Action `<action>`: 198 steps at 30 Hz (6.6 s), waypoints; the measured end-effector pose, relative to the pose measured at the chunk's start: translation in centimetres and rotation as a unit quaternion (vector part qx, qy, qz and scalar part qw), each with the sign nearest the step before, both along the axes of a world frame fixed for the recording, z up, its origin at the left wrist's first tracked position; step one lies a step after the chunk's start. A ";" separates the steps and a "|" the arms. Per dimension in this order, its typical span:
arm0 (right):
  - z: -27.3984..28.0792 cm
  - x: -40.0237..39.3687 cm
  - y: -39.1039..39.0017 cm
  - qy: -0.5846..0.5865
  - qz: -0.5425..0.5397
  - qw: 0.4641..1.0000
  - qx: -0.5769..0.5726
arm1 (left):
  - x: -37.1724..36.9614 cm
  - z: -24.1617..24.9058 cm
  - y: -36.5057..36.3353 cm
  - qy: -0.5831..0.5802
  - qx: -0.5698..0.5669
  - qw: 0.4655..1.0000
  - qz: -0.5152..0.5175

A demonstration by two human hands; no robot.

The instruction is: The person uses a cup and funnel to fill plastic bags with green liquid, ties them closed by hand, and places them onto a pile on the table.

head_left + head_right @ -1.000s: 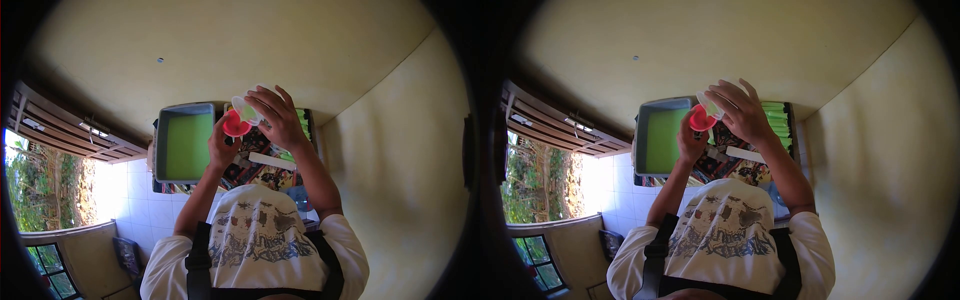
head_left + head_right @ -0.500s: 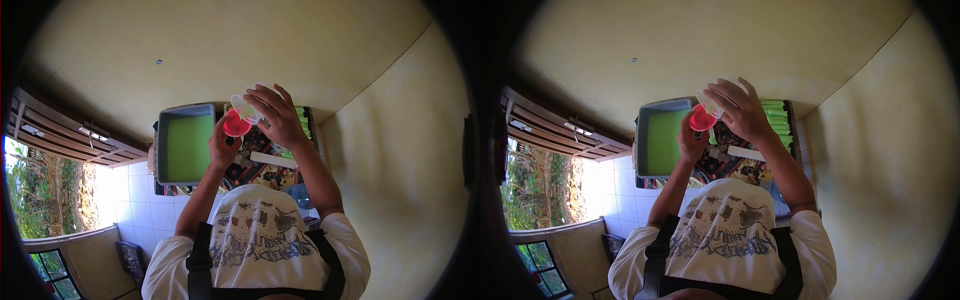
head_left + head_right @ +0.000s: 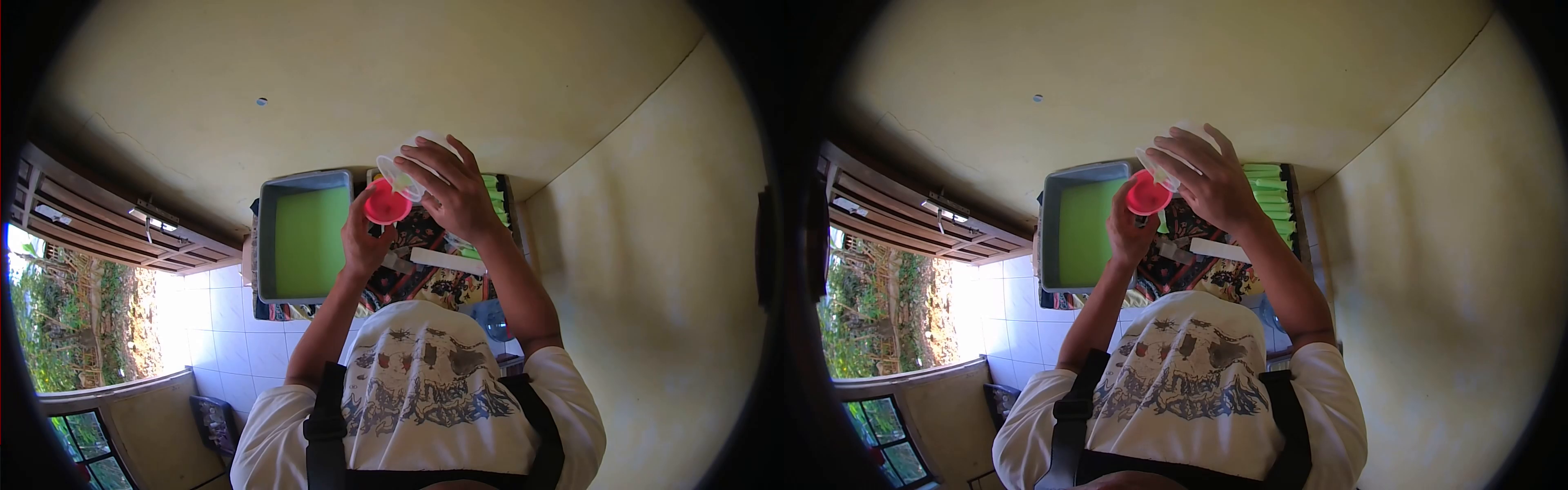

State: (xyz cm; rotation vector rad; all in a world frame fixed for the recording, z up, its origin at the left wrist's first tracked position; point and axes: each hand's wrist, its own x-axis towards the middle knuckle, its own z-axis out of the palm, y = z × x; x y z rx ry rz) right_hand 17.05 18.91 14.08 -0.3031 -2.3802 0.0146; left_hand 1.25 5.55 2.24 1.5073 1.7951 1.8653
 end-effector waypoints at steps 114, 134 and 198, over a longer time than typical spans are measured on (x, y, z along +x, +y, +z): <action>0.6 -3.2 -0.5 -0.001 0.058 0.998 -0.036 | -2.3 -0.2 -2.7 0.020 -0.038 0.991 0.124; -32.0 -1.8 0.5 0.018 -0.105 0.943 -0.314 | -1.7 -2.0 -4.0 0.016 -0.045 0.988 0.150; -30.0 3.8 -6.1 -0.040 -0.058 0.812 -0.580 | 4.1 -11.0 1.5 -0.137 -0.124 0.983 0.012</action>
